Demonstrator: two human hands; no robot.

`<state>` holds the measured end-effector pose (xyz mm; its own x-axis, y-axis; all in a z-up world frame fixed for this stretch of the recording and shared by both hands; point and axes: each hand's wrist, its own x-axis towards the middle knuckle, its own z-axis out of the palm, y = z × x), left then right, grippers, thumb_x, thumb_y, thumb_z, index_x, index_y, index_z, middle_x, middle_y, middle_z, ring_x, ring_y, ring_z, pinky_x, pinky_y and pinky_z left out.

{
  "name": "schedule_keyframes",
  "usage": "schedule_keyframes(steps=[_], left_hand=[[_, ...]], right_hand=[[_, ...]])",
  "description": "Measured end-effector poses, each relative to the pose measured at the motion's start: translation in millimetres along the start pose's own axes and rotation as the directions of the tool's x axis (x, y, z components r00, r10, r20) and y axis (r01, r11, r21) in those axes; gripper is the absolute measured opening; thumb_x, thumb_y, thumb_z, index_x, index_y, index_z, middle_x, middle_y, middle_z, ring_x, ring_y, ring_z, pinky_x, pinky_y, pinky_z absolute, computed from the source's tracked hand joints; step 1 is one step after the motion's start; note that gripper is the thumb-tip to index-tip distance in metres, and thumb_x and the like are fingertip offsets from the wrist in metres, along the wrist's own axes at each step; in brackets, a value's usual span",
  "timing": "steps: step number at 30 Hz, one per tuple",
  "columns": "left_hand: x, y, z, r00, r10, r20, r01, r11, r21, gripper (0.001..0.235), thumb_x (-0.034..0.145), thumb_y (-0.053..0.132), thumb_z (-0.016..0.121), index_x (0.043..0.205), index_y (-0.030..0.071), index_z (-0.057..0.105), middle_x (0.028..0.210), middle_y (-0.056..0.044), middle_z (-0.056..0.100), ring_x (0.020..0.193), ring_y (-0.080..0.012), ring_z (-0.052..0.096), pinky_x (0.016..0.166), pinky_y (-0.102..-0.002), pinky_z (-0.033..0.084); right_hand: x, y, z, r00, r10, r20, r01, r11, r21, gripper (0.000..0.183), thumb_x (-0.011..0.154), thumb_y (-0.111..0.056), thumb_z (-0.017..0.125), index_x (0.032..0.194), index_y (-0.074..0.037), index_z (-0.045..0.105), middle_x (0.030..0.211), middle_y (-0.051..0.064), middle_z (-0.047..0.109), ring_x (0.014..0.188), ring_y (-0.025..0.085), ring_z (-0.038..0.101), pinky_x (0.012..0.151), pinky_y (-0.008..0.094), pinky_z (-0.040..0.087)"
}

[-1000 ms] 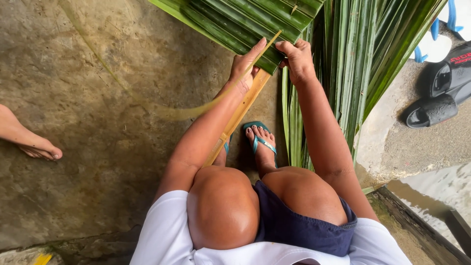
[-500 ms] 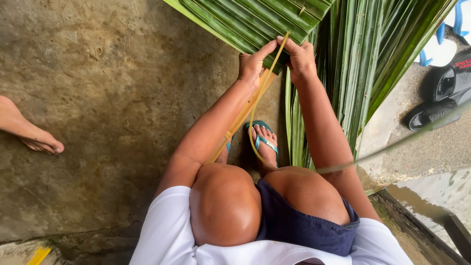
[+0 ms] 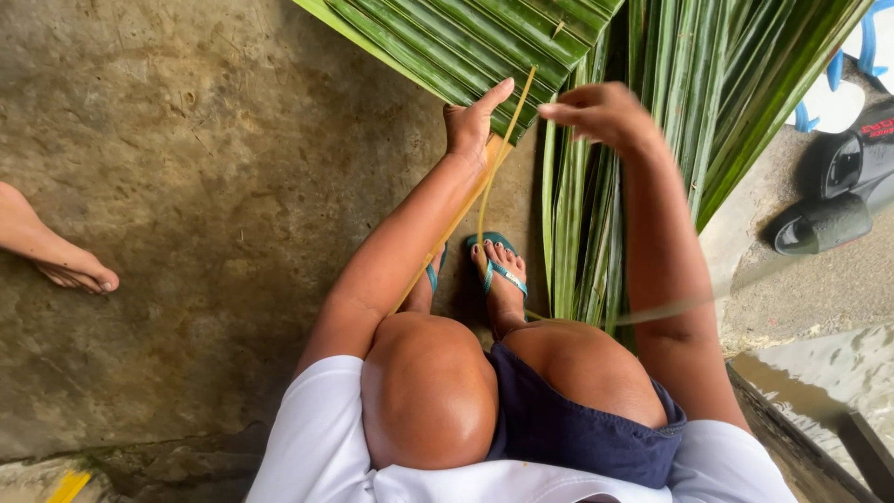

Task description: The person weaves together palm fronds by hand, folding and tucking individual leaves around a wooden stick to create a flat thatched section.

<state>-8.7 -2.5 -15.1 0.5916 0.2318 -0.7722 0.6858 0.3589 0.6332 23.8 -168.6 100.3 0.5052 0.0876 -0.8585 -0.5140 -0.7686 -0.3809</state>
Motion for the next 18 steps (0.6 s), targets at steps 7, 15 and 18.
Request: schedule_keyframes(steps=[7,15,18], left_hand=[[-0.2,-24.2,3.0,0.998,-0.058,-0.036,0.056,0.996,-0.068,0.034,0.053,0.032,0.092,0.063,0.005,0.075,0.077,-0.006,0.073,0.1,-0.0236,0.073,0.102,-0.047,0.057],[10.2,-27.1,0.9,0.997,0.048,0.057,-0.037,0.983,-0.178,0.024,0.065,0.019,0.091,0.08,0.002,0.083,0.086,-0.01,0.081,0.096,-0.0188,0.076,0.106,-0.039,0.056],[12.2,-32.2,0.9,1.0,0.022,0.014,-0.019,0.983,-0.181,0.022,0.063,0.019,0.092,0.076,0.005,0.082,0.079,-0.008,0.079,0.081,-0.0201,0.077,0.078,-0.042,0.068]], right_hand=[[64.2,80.8,-39.0,0.531,-0.536,-0.657,0.432,0.838,-0.334,0.042,0.103,0.0,0.07,0.07,-0.017,0.051,0.061,-0.005,0.043,0.055,0.005,0.036,0.05,0.026,0.03],[57.0,44.7,-45.8,0.334,-0.673,-0.66,0.525,0.714,-0.463,0.033,0.096,0.01,0.061,0.071,-0.012,0.06,0.06,-0.004,0.048,0.051,0.006,0.045,0.047,0.023,0.034],[46.8,32.0,-45.9,0.263,-0.706,-0.658,0.54,0.673,-0.506,0.033,0.093,0.014,0.058,0.071,-0.01,0.062,0.059,-0.004,0.05,0.05,0.007,0.048,0.045,0.023,0.035]])
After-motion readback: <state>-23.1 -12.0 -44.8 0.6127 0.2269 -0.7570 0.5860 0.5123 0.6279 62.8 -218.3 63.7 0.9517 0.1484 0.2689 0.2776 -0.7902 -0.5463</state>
